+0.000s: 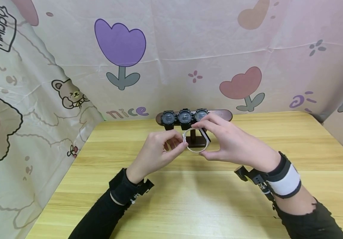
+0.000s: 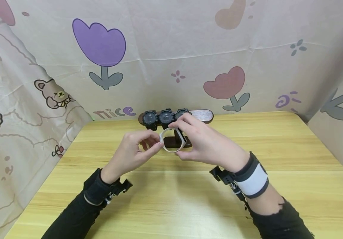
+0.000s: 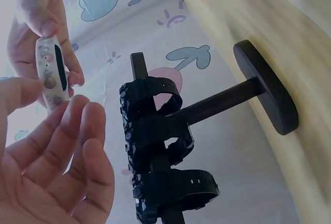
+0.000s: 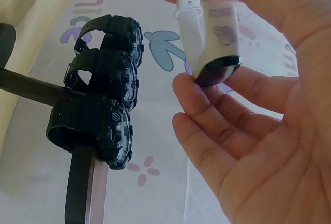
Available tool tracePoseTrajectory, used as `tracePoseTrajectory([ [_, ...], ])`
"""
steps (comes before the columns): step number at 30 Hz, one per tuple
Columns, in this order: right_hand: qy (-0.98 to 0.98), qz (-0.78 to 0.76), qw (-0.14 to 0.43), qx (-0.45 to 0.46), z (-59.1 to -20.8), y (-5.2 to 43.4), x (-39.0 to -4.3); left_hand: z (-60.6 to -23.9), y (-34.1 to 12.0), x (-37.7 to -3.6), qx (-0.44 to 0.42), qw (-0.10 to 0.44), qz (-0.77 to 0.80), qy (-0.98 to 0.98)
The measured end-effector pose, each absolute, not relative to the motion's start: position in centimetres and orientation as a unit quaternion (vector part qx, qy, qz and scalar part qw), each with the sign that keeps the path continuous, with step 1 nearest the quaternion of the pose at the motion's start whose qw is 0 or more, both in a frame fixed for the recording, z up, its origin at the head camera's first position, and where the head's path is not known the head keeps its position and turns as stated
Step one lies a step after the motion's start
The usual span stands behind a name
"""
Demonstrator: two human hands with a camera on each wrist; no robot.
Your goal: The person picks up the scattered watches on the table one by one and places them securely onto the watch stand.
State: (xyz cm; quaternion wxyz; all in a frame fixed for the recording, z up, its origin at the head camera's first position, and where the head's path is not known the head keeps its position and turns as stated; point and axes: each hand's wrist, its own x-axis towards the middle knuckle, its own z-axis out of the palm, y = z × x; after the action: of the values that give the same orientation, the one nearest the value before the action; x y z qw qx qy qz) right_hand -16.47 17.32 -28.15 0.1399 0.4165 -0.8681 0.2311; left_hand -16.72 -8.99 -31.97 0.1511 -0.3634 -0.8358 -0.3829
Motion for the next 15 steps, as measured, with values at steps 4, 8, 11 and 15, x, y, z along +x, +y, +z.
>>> tracePoseTrajectory([
  [4,-0.867,0.231,0.143,0.418,-28.11,17.23,-16.45,-32.03,-9.04,-16.82,-0.361,0.128,-0.386,-0.839],
  [8,-0.864,0.232,0.147,0.422,-28.16,17.15,-16.32,-32.16,-9.04,-16.92,-0.364,0.113,-0.392,-0.837],
  [11,-0.858,0.231,0.158,0.431,-28.24,17.09,-16.24,-32.24,-8.98,-16.94,-0.366,0.107,-0.398,-0.834],
  [15,-0.846,0.234,0.178,0.445,-28.37,16.97,-16.24,-32.28,-8.88,-16.93,-0.369,0.110,-0.397,-0.833],
])
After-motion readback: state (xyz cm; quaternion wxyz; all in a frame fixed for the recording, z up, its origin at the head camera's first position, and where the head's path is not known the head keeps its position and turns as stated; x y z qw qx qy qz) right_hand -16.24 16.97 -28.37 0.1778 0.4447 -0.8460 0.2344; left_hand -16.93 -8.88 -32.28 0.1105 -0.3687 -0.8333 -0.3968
